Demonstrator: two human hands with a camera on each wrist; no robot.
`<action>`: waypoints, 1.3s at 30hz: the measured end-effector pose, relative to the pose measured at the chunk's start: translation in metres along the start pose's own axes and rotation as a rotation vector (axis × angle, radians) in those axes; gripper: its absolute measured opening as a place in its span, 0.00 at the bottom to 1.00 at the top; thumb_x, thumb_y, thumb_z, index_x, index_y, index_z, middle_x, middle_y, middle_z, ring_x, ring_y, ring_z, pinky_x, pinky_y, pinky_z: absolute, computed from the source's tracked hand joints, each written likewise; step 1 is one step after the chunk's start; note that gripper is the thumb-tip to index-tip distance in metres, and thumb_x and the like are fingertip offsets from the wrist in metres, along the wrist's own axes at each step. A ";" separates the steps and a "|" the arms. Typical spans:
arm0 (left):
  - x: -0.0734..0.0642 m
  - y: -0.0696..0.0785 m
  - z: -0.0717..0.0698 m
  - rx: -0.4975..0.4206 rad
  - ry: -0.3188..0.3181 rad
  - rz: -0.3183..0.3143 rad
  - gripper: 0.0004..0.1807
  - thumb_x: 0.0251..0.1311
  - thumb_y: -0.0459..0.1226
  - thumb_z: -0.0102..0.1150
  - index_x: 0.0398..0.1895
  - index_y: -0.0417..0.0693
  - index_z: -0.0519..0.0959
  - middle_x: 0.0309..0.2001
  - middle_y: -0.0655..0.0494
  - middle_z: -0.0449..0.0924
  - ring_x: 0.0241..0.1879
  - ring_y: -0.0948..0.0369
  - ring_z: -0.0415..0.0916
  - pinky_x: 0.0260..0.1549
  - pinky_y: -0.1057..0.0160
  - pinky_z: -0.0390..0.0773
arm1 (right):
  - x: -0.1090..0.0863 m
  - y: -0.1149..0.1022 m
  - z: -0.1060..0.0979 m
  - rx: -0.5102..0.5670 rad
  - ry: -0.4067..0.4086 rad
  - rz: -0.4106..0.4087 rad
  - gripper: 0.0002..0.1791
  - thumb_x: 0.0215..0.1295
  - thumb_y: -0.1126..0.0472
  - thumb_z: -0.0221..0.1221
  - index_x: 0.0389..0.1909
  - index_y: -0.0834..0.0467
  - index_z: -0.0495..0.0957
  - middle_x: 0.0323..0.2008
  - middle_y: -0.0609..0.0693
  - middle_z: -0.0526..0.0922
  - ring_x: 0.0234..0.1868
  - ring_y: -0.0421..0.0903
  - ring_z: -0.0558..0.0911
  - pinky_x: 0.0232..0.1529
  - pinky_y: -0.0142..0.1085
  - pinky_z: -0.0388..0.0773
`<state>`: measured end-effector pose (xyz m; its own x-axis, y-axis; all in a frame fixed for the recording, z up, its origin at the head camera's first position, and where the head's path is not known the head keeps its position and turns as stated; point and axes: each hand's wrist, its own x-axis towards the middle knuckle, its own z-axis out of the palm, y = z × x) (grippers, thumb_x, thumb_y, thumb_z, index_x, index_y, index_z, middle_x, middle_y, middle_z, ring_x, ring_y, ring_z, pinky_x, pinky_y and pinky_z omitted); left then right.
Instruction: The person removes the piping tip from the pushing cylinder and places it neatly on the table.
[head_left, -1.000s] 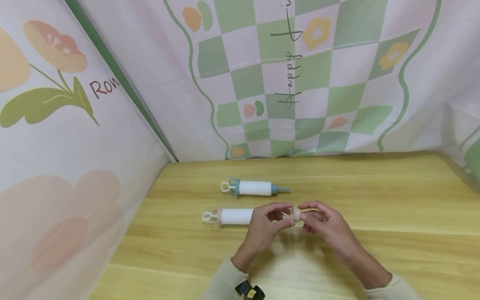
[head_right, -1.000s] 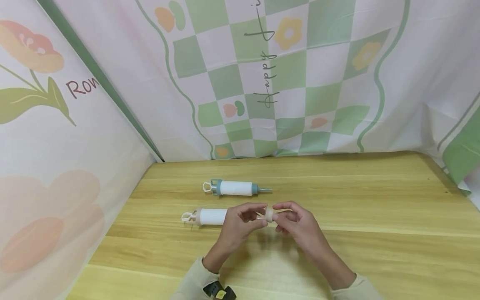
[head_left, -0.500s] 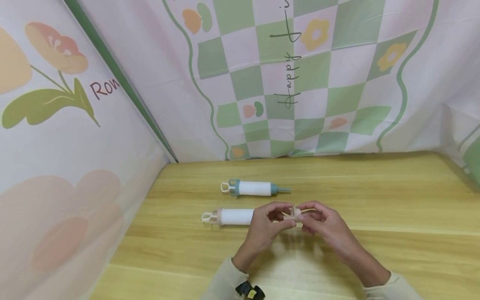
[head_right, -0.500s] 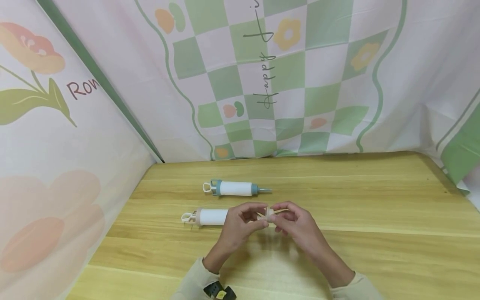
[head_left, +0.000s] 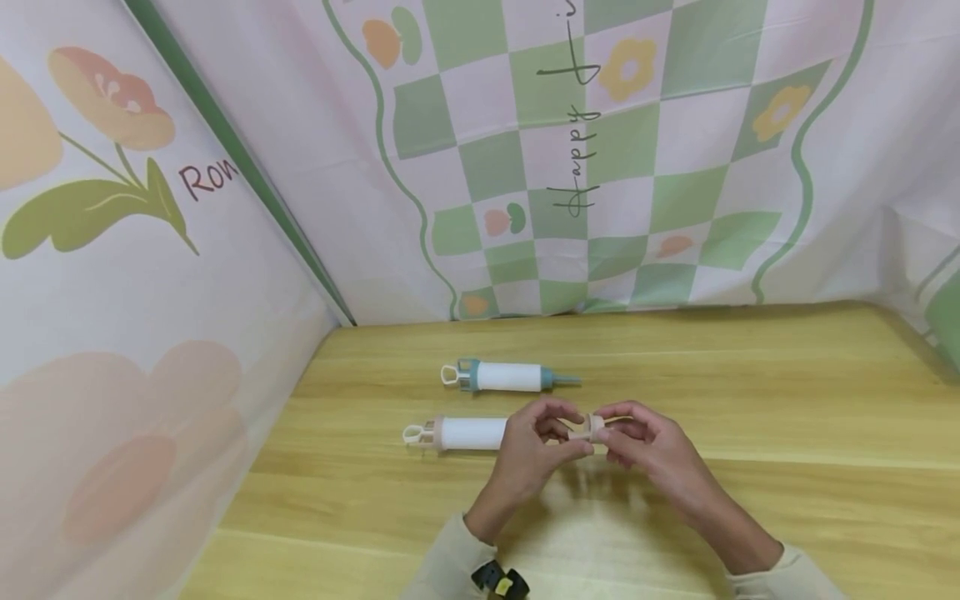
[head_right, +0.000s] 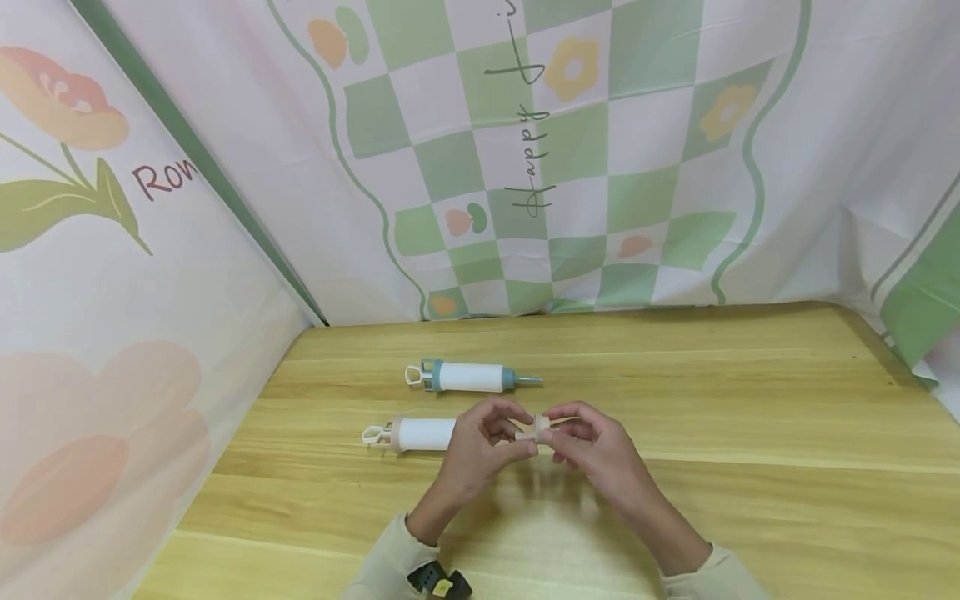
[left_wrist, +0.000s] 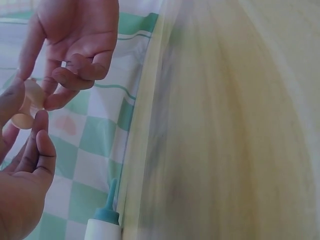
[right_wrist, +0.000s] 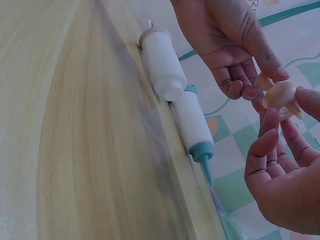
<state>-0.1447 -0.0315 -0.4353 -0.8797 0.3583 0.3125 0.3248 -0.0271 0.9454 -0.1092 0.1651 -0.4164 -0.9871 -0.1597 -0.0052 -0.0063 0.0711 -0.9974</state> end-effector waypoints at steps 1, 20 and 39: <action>0.000 0.000 0.000 -0.005 0.000 0.005 0.18 0.52 0.28 0.73 0.46 0.39 0.79 0.43 0.47 0.82 0.33 0.66 0.79 0.36 0.60 0.83 | 0.000 0.000 0.000 0.001 0.000 -0.001 0.23 0.71 0.58 0.61 0.60 0.68 0.72 0.42 0.57 0.84 0.39 0.50 0.81 0.41 0.40 0.81; 0.001 0.003 -0.003 -0.050 -0.010 -0.009 0.14 0.51 0.25 0.73 0.37 0.31 0.76 0.45 0.38 0.82 0.34 0.66 0.78 0.42 0.62 0.82 | -0.001 0.002 0.000 0.028 0.036 -0.010 0.21 0.70 0.61 0.62 0.58 0.70 0.72 0.41 0.56 0.84 0.38 0.51 0.82 0.39 0.38 0.82; 0.003 0.003 -0.001 -0.062 0.026 0.006 0.13 0.50 0.22 0.72 0.38 0.31 0.81 0.38 0.45 0.83 0.33 0.66 0.79 0.43 0.61 0.82 | -0.001 -0.001 -0.006 0.029 0.045 -0.008 0.21 0.71 0.61 0.61 0.58 0.69 0.72 0.41 0.54 0.84 0.38 0.50 0.82 0.39 0.38 0.82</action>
<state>-0.1464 -0.0310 -0.4313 -0.8869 0.3333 0.3198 0.3089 -0.0868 0.9471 -0.1091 0.1706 -0.4152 -0.9933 -0.1156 0.0051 -0.0100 0.0417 -0.9991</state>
